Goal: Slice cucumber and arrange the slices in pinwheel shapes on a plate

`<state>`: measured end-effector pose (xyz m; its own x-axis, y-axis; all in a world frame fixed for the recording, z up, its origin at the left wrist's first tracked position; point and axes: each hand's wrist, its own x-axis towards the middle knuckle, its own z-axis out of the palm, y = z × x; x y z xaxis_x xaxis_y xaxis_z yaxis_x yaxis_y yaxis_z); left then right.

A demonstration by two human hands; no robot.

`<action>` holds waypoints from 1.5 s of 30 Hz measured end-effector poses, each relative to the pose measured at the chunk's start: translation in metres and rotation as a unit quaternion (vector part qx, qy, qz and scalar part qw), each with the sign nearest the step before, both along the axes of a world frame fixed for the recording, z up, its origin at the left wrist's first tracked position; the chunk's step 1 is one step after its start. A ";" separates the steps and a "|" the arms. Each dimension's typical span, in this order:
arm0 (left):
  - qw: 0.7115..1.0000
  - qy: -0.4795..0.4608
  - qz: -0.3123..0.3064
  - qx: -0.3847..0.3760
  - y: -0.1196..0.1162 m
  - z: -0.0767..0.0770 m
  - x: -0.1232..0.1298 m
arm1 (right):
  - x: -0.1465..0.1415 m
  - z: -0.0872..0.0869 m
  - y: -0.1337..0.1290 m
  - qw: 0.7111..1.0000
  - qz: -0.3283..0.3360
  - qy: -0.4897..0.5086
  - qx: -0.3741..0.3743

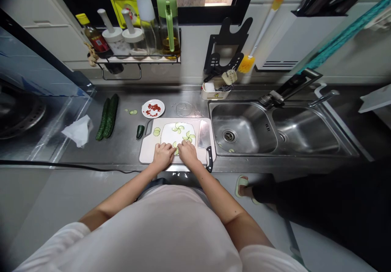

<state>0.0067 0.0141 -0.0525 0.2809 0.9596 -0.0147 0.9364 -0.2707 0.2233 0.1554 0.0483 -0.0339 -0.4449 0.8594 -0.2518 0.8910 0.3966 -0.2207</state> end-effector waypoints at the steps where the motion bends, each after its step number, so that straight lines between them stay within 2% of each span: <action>1: 1.000 -0.002 0.003 -0.004 0.001 0.001 0.000 | 0.002 0.000 0.001 1.000 -0.002 0.006 0.000; 9: 0.997 -0.022 0.052 -0.044 0.006 0.009 0.002 | 0.033 0.000 0.021 0.994 -0.095 0.006 0.045; 18: 0.998 -0.023 0.054 -0.033 0.003 0.006 0.002 | 0.033 -0.007 0.024 0.995 -0.092 -0.009 0.037; 32: 0.994 -0.050 0.090 -0.032 0.000 0.006 0.002 | 0.037 -0.008 0.029 0.994 -0.107 0.012 0.022; 36: 0.986 -0.088 0.139 -0.027 0.001 0.008 -0.002 | 0.037 -0.005 0.033 0.994 -0.104 0.015 0.021; 45: 0.926 -0.153 0.346 0.014 0.025 0.009 -0.040 | 0.033 -0.003 0.045 0.990 -0.127 0.055 0.020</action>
<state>-0.0332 0.0394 -0.0432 -0.4142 0.9101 -0.0083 0.7822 0.3606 0.5080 0.1887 0.0931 -0.0370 -0.2359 0.9555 -0.1769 0.9346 0.1732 -0.3106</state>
